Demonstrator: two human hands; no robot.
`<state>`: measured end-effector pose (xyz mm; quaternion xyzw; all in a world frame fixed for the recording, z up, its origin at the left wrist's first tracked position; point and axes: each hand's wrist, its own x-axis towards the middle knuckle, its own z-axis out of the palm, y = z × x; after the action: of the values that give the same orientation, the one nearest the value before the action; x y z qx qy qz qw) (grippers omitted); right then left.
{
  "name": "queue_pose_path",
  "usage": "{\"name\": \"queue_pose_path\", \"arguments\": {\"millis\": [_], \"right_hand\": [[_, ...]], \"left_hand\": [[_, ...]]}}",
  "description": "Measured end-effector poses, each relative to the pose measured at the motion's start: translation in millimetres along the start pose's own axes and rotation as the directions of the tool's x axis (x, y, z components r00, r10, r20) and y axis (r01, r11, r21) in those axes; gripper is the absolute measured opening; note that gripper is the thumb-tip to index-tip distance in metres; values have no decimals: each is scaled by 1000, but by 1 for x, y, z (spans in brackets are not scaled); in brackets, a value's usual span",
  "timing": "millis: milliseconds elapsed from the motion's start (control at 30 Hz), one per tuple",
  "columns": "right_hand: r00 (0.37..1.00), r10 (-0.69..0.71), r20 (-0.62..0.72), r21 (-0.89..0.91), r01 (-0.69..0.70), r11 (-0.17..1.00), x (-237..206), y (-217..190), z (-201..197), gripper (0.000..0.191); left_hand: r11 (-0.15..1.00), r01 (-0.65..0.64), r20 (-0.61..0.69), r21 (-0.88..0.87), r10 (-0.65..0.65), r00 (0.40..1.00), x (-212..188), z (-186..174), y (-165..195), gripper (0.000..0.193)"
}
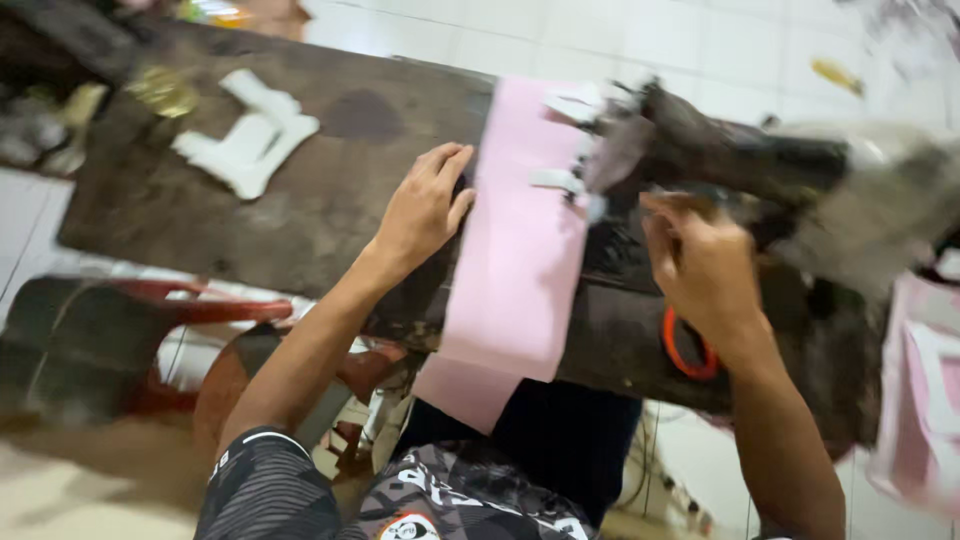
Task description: The person sews white foam pieces onto a long pink foam strip using an industrial sewing machine, guiding the layered foam under the needle and repositioning the strip between pieces. They briefly handle a small bottle mid-task, then resume stitching and trimming threads.
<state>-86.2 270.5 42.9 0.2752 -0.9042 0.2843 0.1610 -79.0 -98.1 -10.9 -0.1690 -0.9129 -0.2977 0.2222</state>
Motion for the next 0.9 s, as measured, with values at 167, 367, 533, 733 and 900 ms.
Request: {"name": "queue_pose_path", "arguments": {"millis": [167, 367, 533, 733, 900], "right_hand": [[984, 19, 175, 249, -63, 966, 72, 72, 87, 34], [971, -131, 202, 965, -220, -144, 139, 67, 101, 53], [925, 176, 336, 942, -328, -73, 118, 57, 107, 45], [878, 398, 267, 119, -440, 890, 9, -28, 92, 46], [981, 56, 184, -90, -40, 995, -8, -127, 84, 71]], "left_hand": [[945, 221, -182, 243, -179, 967, -58, -72, -50, 46], [806, 363, -387, 468, -182, 904, -94, -123, -106, 42], [766, 358, -364, 534, -175, 915, -90, -136, -131, 25], [633, 434, -363, 641, -248, 898, -81, -137, -90, 24], [838, 264, -2, -478, -302, 953, -58, -74, -1, 26]]}}
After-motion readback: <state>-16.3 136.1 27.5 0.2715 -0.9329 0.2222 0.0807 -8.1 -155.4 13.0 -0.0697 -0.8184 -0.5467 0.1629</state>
